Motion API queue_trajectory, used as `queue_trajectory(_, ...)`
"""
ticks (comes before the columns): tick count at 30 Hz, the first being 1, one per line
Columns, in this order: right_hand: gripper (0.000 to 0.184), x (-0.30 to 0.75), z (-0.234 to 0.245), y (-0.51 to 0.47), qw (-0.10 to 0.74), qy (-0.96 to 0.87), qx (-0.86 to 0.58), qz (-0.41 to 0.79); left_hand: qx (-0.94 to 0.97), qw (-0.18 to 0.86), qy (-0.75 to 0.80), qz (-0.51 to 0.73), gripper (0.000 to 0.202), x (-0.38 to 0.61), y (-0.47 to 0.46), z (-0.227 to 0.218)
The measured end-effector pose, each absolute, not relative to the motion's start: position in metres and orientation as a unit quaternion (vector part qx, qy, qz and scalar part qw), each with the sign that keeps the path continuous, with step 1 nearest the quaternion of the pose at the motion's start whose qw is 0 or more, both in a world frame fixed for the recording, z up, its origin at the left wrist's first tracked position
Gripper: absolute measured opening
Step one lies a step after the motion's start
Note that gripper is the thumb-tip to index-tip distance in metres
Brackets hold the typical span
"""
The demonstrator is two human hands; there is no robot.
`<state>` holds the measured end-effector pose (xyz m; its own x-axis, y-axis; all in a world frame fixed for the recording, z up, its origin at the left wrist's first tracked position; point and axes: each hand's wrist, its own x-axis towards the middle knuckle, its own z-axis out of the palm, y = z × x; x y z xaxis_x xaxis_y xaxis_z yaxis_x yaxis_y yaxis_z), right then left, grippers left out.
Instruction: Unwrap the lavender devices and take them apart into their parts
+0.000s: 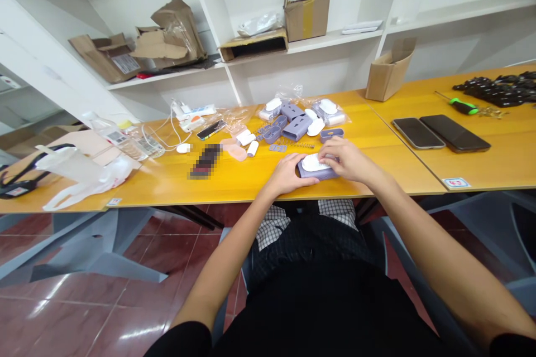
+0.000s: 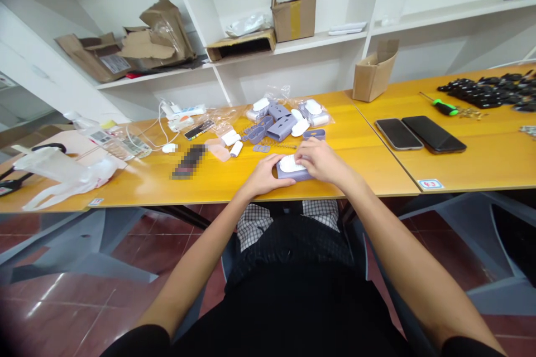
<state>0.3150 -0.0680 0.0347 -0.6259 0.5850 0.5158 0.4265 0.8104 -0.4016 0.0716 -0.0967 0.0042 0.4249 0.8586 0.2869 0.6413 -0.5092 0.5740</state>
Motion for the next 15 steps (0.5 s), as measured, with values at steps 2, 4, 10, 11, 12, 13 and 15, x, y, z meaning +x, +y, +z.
queue_trajectory(2,0.019,0.3133,0.0337,-0.0686,0.323,-0.895,-0.283,0.122,0.821,0.196,0.453,0.288,0.074,0.071,-0.0968,0.0038)
queue_trajectory(4,0.018,0.3118,0.0336,-0.0695,0.322,-0.895,-0.284,0.119,0.82,0.198,0.452,0.29,0.075,0.0703,-0.0973,0.0036)
queue_trajectory(10,0.017,0.31,0.0367,-0.0734,0.308,-0.901,-0.292,0.087,0.82,0.199,0.456,0.283,0.075,0.0693,-0.0991,0.0054)
queue_trajectory(11,0.018,0.3099,0.037,-0.0738,0.308,-0.901,-0.295,0.084,0.819,0.201,0.456,0.285,0.075,0.0693,-0.0992,0.0058)
queue_trajectory(12,0.018,0.3098,0.0371,-0.0741,0.309,-0.899,-0.298,0.082,0.818,0.202,0.455,0.286,0.075,0.0694,-0.0993,0.0063)
queue_trajectory(13,0.017,0.3096,0.0371,-0.0743,0.309,-0.899,-0.299,0.081,0.819,0.204,0.454,0.286,0.075,0.0694,-0.0993,0.0067)
queue_trajectory(15,0.017,0.3091,0.037,-0.0748,0.308,-0.9,-0.297,0.082,0.819,0.207,0.454,0.285,0.075,0.0695,-0.0995,0.0078)
